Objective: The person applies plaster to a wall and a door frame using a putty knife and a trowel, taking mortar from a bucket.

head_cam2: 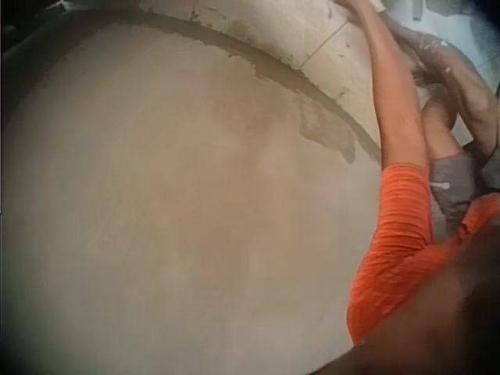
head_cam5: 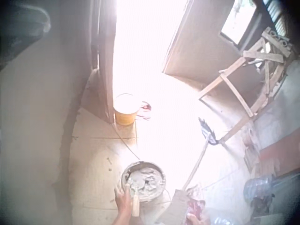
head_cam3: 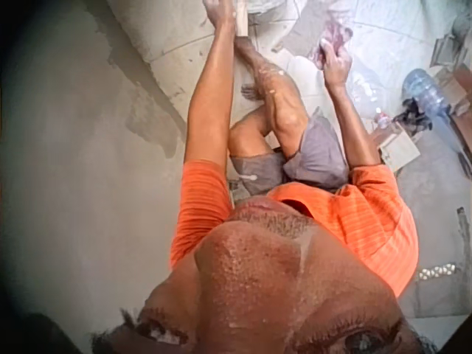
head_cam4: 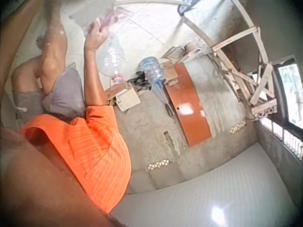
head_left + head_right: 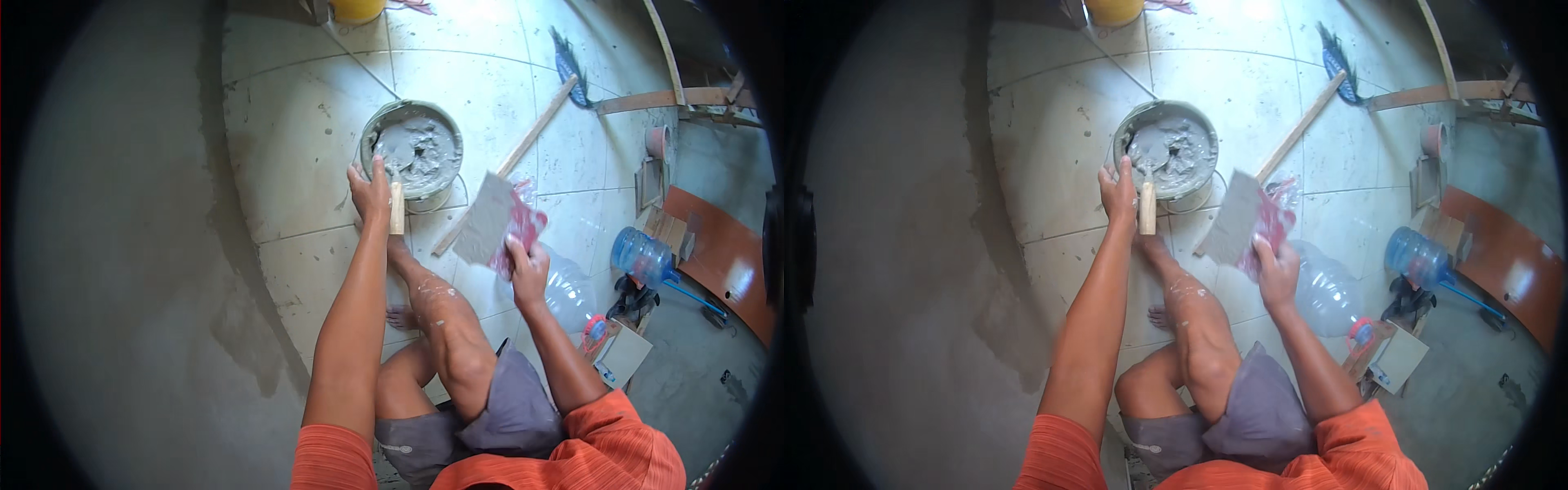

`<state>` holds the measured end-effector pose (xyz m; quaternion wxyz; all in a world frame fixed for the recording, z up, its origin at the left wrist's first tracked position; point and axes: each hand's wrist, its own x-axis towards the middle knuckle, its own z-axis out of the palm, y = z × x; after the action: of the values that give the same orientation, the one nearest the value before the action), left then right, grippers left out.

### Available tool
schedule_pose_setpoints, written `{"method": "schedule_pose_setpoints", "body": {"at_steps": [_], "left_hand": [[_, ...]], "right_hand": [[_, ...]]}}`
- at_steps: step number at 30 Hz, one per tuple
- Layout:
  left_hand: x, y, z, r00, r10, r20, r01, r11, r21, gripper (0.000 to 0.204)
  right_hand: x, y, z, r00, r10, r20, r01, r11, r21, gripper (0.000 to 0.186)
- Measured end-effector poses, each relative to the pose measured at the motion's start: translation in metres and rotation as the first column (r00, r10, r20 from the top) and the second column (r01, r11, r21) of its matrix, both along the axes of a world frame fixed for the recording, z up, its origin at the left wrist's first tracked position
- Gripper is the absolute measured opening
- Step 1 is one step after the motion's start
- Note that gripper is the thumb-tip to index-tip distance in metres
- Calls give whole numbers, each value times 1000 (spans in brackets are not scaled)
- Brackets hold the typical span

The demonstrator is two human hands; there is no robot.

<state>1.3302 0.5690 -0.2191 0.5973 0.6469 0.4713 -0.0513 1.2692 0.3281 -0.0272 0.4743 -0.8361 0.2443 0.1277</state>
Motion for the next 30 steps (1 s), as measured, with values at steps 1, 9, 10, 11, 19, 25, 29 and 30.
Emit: {"method": "schedule_pose_setpoints", "body": {"at_steps": [1, 9, 10, 11, 19, 25, 29, 30], "left_hand": [[1, -5, 8, 999, 46, -3, -46, 999, 14, 72], [28, -45, 72, 986, 126, 109, -68, 903, -424, 36], [30, -47, 74, 994, 69, 87, -28, 913, -408, 40], [27, -48, 76, 996, 61, 60, -30, 907, -420, 45], [-98, -70, 138, 971, 232, -65, -239, 961, -137, 56], [-219, -76, 141, 869, 406, -282, -432, 901, -37, 61], [-319, -77, 155, 730, 565, -384, -624, 780, -38, 73], [-348, -84, 164, 715, 577, -395, -646, 762, -57, 73]], "right_hand": [[-16, -13, 13, 999, -41, -23, 40, 999, -20, 20], [-130, -96, 72, 961, -242, -135, 253, 965, 70, 19], [-140, -99, 77, 960, -243, -141, 251, 967, 41, 19], [-151, -106, 84, 960, -238, -149, 242, 970, 9, 20], [-239, -181, 135, 948, -235, -213, 211, 969, -131, 21], [-215, -204, 149, 977, -158, -143, 125, 969, -215, 29], [-174, -190, 158, 998, 23, -56, -31, 988, -151, 39], [-169, -192, 161, 997, 66, -27, -69, 991, -114, 39]]}}
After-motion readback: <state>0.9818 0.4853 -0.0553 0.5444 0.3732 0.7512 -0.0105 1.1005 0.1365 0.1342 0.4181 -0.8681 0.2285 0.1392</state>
